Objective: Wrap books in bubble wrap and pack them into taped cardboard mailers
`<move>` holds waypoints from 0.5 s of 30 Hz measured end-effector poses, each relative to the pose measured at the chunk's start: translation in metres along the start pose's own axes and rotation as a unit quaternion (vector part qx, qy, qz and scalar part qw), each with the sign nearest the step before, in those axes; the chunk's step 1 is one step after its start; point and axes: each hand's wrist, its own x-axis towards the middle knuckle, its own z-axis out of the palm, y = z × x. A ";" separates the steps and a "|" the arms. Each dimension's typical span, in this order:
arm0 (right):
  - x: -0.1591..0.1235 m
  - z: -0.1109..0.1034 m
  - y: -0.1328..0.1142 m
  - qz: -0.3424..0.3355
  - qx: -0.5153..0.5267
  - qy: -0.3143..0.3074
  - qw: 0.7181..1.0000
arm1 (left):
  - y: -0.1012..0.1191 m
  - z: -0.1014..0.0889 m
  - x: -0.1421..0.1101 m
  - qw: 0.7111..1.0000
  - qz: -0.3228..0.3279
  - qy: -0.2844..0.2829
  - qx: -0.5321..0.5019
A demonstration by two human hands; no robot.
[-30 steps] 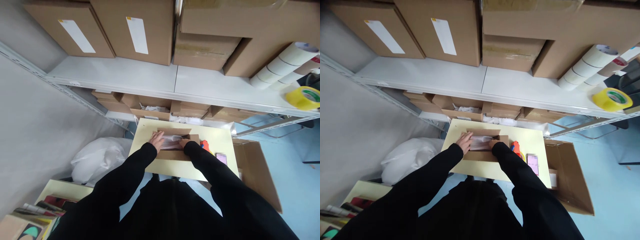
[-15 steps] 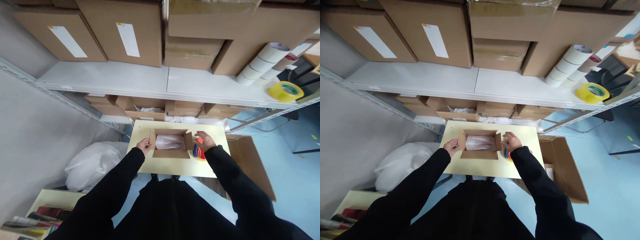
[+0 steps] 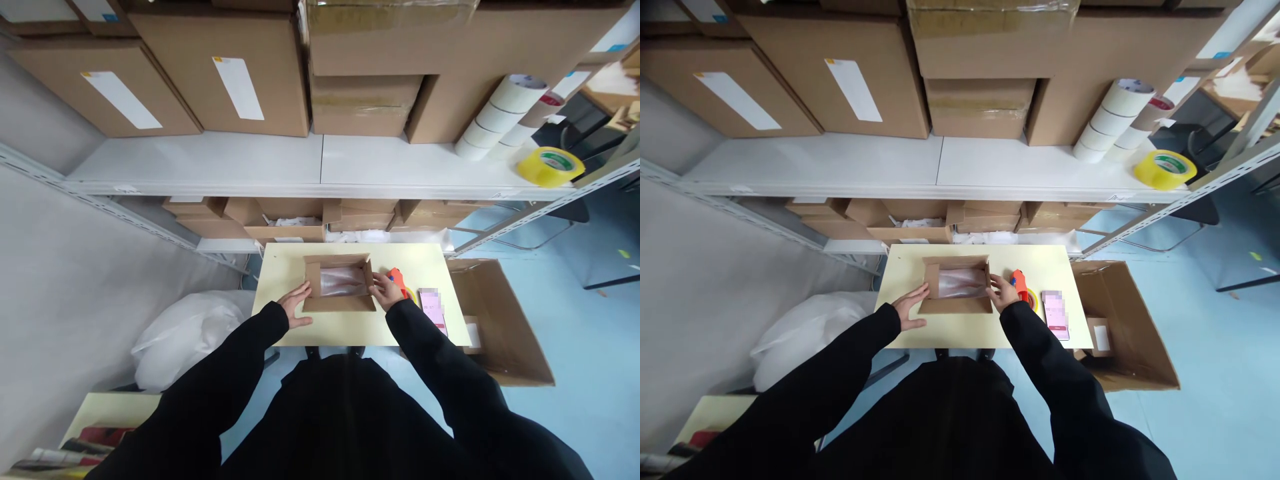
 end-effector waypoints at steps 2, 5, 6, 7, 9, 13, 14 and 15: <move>-0.002 -0.003 0.004 -0.053 -0.052 -0.045 0.996 | -0.001 -0.005 -0.002 0.995 0.026 -0.045 0.082; -0.003 -0.010 0.013 -0.131 -0.185 -0.122 0.966 | -0.007 -0.009 0.002 0.987 0.034 -0.062 0.145; -0.002 -0.012 0.016 -0.147 -0.229 -0.138 0.952 | -0.010 -0.008 0.004 0.987 0.036 -0.057 0.147; -0.002 -0.013 0.018 -0.159 -0.264 -0.147 0.940 | -0.014 -0.007 0.006 0.988 0.039 -0.045 0.142; -0.002 -0.014 0.022 -0.174 -0.301 -0.157 0.924 | -0.020 -0.002 0.011 0.992 0.045 -0.006 0.114; 0.002 -0.009 0.022 -0.160 -0.244 -0.132 0.947 | -0.024 0.011 0.016 0.995 0.030 0.088 0.020; 0.004 -0.006 0.021 -0.145 -0.224 -0.119 0.956 | -0.023 0.014 0.017 0.994 0.011 0.112 -0.003; 0.006 -0.004 0.020 -0.129 -0.206 -0.105 0.964 | -0.022 0.017 0.018 0.990 -0.018 0.137 -0.025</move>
